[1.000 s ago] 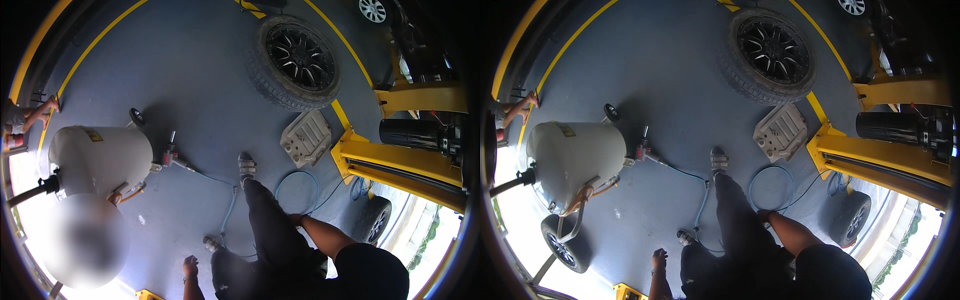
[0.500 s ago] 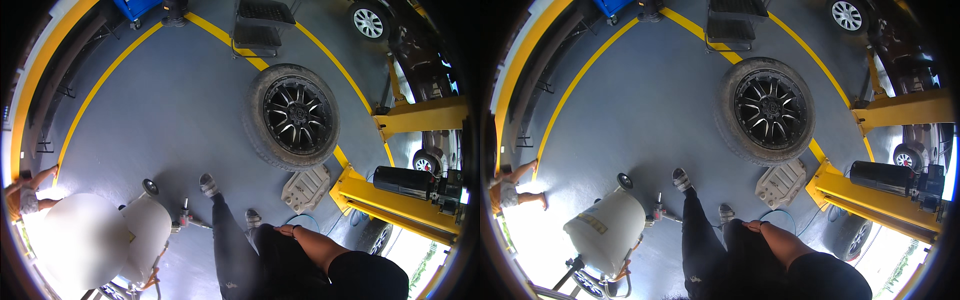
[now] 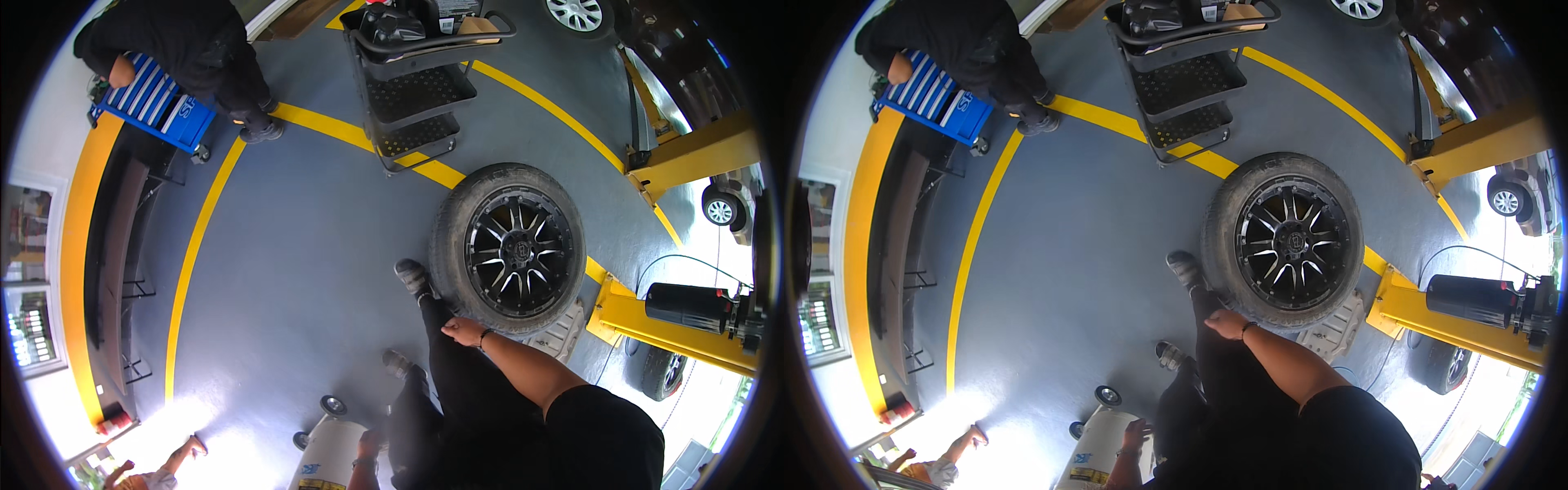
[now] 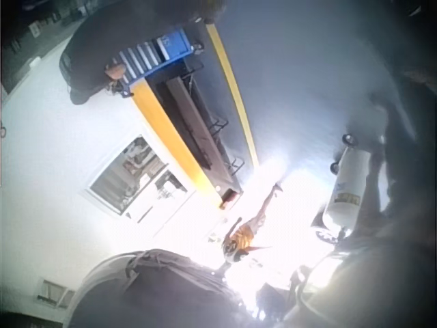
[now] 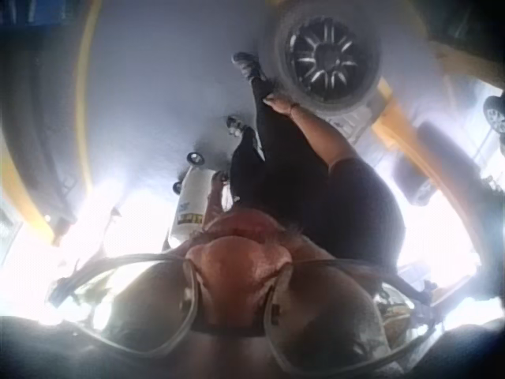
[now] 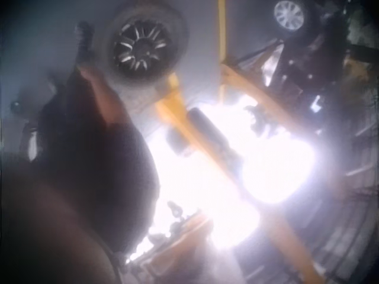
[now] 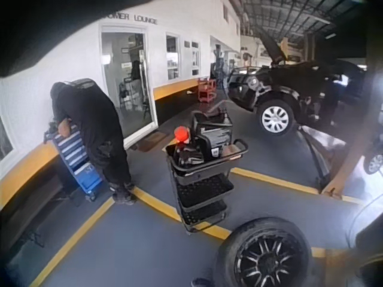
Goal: The person removes a red brake drum from a vehicle's wheel hub using a hammer and a ratchet wrench. They then place the drum on the floor and walk toward a tool cart.
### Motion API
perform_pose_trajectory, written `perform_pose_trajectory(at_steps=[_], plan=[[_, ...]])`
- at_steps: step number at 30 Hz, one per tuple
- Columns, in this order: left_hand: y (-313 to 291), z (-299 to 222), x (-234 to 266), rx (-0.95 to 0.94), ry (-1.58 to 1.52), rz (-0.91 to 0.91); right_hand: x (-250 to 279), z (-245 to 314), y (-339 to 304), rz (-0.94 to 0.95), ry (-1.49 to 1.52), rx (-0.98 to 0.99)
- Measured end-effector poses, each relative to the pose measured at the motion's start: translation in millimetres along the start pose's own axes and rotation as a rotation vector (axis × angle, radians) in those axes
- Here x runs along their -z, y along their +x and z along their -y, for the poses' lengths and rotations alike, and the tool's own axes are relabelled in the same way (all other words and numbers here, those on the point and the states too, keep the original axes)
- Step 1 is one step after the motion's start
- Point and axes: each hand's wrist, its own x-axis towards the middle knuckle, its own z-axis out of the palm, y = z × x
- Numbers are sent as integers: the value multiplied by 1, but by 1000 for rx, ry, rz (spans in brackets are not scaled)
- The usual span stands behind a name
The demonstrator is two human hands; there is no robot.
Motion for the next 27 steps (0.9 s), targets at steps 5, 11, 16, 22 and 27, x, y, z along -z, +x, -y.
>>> perform_pose_trajectory(at_steps=[5,11,16,22,27], plan=[[40,-171,-6,-290,533,-164,134,141,65,-467,81,324],[131,-554,-51,-828,593,-230,405,303,66,-1273,133,661],[159,-837,-106,-1177,354,-511,501,326,73,-1450,-536,699],[195,-890,-156,-1138,-79,-511,509,309,99,-1337,-529,730],[202,-894,-159,-1199,-15,-562,511,316,97,-1332,-453,775]])
